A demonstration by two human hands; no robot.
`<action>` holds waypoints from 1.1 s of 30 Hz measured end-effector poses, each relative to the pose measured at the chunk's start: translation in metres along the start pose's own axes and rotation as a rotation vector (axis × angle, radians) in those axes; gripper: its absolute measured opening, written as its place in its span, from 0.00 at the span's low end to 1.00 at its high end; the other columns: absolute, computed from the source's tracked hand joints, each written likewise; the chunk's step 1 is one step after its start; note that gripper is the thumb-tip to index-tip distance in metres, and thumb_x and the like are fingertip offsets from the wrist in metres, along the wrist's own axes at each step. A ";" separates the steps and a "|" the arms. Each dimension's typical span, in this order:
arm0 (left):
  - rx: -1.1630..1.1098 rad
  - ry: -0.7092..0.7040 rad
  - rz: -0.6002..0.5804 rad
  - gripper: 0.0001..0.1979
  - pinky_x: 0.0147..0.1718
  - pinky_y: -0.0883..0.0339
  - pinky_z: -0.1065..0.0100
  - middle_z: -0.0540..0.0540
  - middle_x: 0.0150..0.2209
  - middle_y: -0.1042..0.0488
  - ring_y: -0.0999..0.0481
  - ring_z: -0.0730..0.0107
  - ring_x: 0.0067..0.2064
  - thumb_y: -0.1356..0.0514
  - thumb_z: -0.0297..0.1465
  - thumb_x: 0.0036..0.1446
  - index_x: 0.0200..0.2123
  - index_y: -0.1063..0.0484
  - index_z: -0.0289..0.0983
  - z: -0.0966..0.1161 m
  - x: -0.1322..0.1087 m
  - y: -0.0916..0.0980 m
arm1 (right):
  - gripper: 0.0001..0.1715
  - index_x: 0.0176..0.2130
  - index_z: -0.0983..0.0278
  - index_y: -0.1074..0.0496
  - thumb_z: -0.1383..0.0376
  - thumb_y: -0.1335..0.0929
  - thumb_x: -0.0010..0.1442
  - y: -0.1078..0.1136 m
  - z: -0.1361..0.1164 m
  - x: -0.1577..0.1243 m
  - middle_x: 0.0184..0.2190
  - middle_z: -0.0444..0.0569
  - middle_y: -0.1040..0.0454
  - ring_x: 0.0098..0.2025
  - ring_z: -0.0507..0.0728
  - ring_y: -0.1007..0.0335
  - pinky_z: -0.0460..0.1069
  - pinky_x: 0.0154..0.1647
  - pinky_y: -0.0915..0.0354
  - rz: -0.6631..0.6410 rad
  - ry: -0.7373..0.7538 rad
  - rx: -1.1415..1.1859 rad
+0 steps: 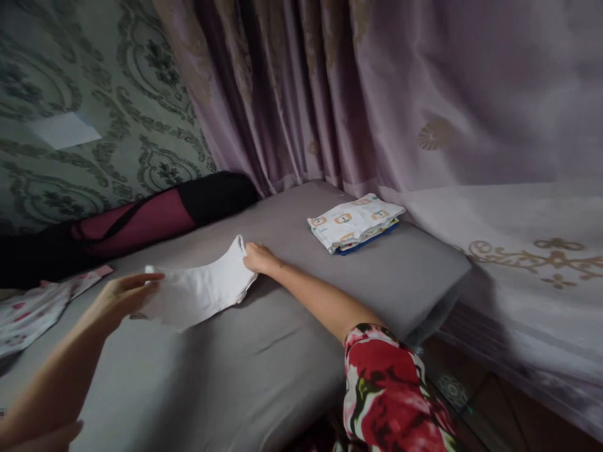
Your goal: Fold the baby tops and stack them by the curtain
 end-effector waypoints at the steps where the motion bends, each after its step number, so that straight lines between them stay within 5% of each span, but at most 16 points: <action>1: -0.114 0.033 -0.041 0.25 0.21 0.39 0.66 0.50 0.18 0.31 0.31 0.64 0.22 0.43 0.45 0.40 0.40 0.25 0.37 0.014 -0.002 0.000 | 0.16 0.48 0.65 0.29 0.65 0.37 0.61 0.008 0.006 0.000 0.49 0.56 0.24 0.50 0.59 0.28 0.47 0.45 0.36 0.014 0.001 0.013; 5: -0.364 0.010 -0.018 0.21 0.20 0.41 0.71 0.51 0.22 0.28 0.33 0.70 0.22 0.38 0.39 0.39 0.39 0.24 0.36 0.079 -0.006 -0.004 | 0.13 0.42 0.68 0.26 0.66 0.35 0.59 0.058 0.047 -0.014 0.40 0.53 0.22 0.41 0.56 0.26 0.44 0.35 0.36 0.049 -0.065 0.118; 9: -0.531 -0.123 -0.101 0.21 0.22 0.40 0.74 0.49 0.26 0.26 0.32 0.75 0.23 0.35 0.35 0.42 0.42 0.23 0.35 0.143 -0.003 -0.034 | 0.17 0.44 0.70 0.25 0.74 0.36 0.55 0.126 0.100 -0.043 0.38 0.50 0.21 0.37 0.54 0.26 0.42 0.32 0.37 0.072 -0.163 0.287; 17: -0.820 -0.307 -0.282 0.22 0.36 0.29 0.68 0.42 0.36 0.23 0.25 0.73 0.31 0.41 0.26 0.52 0.52 0.28 0.29 0.246 0.010 -0.152 | 0.33 0.57 0.68 0.32 0.77 0.35 0.52 0.240 0.217 -0.081 0.43 0.54 0.23 0.38 0.55 0.27 0.46 0.37 0.36 0.383 -0.403 -0.056; 24: -0.946 -0.224 -0.485 0.27 0.41 0.27 0.65 0.36 0.44 0.23 0.22 0.67 0.39 0.43 0.23 0.56 0.60 0.37 0.29 0.291 -0.004 -0.240 | 0.27 0.52 0.64 0.26 0.79 0.39 0.57 0.262 0.278 -0.082 0.48 0.55 0.25 0.43 0.55 0.28 0.49 0.43 0.38 0.322 -0.566 -0.322; 33: -0.920 -0.086 -0.586 0.30 0.39 0.27 0.69 0.39 0.42 0.25 0.24 0.70 0.39 0.41 0.24 0.57 0.63 0.41 0.31 0.270 -0.010 -0.300 | 0.26 0.56 0.60 0.28 0.76 0.39 0.62 0.240 0.309 -0.091 0.52 0.56 0.27 0.52 0.59 0.30 0.51 0.49 0.38 0.274 -0.582 -0.506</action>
Point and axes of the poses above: each hand's wrist, its own x-axis towards the middle knuckle, its own y-axis out of the back of the hand, z = x × y, the point moved 4 cm from there along x, towards the middle knuckle
